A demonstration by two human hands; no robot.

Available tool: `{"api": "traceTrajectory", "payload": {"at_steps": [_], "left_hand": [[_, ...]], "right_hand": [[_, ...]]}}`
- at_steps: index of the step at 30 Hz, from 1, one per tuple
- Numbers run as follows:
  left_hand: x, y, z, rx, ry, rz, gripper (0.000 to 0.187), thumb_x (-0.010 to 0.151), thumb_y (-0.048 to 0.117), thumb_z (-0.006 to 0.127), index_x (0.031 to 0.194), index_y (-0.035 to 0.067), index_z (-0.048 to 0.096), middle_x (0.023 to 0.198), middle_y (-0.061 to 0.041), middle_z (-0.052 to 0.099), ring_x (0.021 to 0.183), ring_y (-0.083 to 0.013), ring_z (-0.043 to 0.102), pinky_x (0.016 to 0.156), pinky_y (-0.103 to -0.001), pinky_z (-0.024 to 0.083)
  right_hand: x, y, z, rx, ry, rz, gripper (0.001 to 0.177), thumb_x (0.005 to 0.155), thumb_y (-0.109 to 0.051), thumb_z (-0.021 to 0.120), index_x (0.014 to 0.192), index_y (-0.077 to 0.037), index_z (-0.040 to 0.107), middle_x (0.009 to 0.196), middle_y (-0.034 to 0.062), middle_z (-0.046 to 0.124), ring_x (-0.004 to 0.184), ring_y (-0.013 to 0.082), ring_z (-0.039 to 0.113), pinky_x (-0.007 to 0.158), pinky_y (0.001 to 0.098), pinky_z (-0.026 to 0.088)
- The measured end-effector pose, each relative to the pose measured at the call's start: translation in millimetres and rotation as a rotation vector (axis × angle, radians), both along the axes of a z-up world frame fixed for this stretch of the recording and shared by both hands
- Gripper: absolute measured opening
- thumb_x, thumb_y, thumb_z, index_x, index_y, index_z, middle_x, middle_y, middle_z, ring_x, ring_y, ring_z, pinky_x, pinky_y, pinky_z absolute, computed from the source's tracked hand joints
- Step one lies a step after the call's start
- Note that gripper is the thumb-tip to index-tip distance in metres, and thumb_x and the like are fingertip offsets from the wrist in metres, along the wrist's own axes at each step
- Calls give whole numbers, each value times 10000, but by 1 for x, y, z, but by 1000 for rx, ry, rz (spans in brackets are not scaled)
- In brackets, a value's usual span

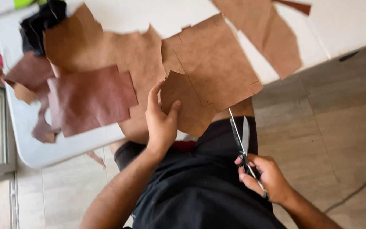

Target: Marking a pattern on a piece of leather with a pen and then cutting it out using scissors.

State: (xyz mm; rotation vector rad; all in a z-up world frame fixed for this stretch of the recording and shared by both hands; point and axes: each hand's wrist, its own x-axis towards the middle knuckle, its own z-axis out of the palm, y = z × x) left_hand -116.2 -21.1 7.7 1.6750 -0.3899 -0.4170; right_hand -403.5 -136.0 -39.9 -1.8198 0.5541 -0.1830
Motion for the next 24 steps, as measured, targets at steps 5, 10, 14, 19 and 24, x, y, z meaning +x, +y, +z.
{"api": "traceTrajectory", "payload": {"at_steps": [5,10,14,19,24], "left_hand": [[-45,21,-20,-32,13,98,608,915,64,700,1459,103,432,1006,-55,687,687,-40,558,644,-179,507],[-76,28,-51,-311,253,38,952,902,-26,691,1623,193,108,896,-88,637,660,-48,494,630,-192,460],[-71,25,-56,-353,230,-19,1078,880,14,767,1642,211,29,1216,-213,699,1048,-184,704,975,-337,590],[-70,23,-63,-51,-66,-62,523,839,128,846,1319,69,646,1338,-89,691,1294,-185,636,1181,-307,458],[-70,32,-71,-209,80,-113,603,810,31,881,1370,60,660,1281,-132,718,1214,-191,664,1008,-337,589]], "right_hand": [[-17,-11,-3,-9,70,91,256,781,-168,761,1025,-92,752,720,-29,732,613,78,652,638,226,542],[-33,-24,-7,-66,132,156,265,798,-181,773,1041,-86,728,707,-46,701,620,91,619,676,233,532],[-43,-26,-9,68,329,170,216,782,-159,784,984,-88,757,706,-29,730,636,81,657,662,235,537],[-36,-22,-17,48,408,206,271,768,-167,785,1028,-91,783,837,-45,803,681,74,675,774,251,615],[11,-16,7,119,131,155,193,731,-220,811,806,-59,737,553,93,725,503,158,619,482,322,533]]}}
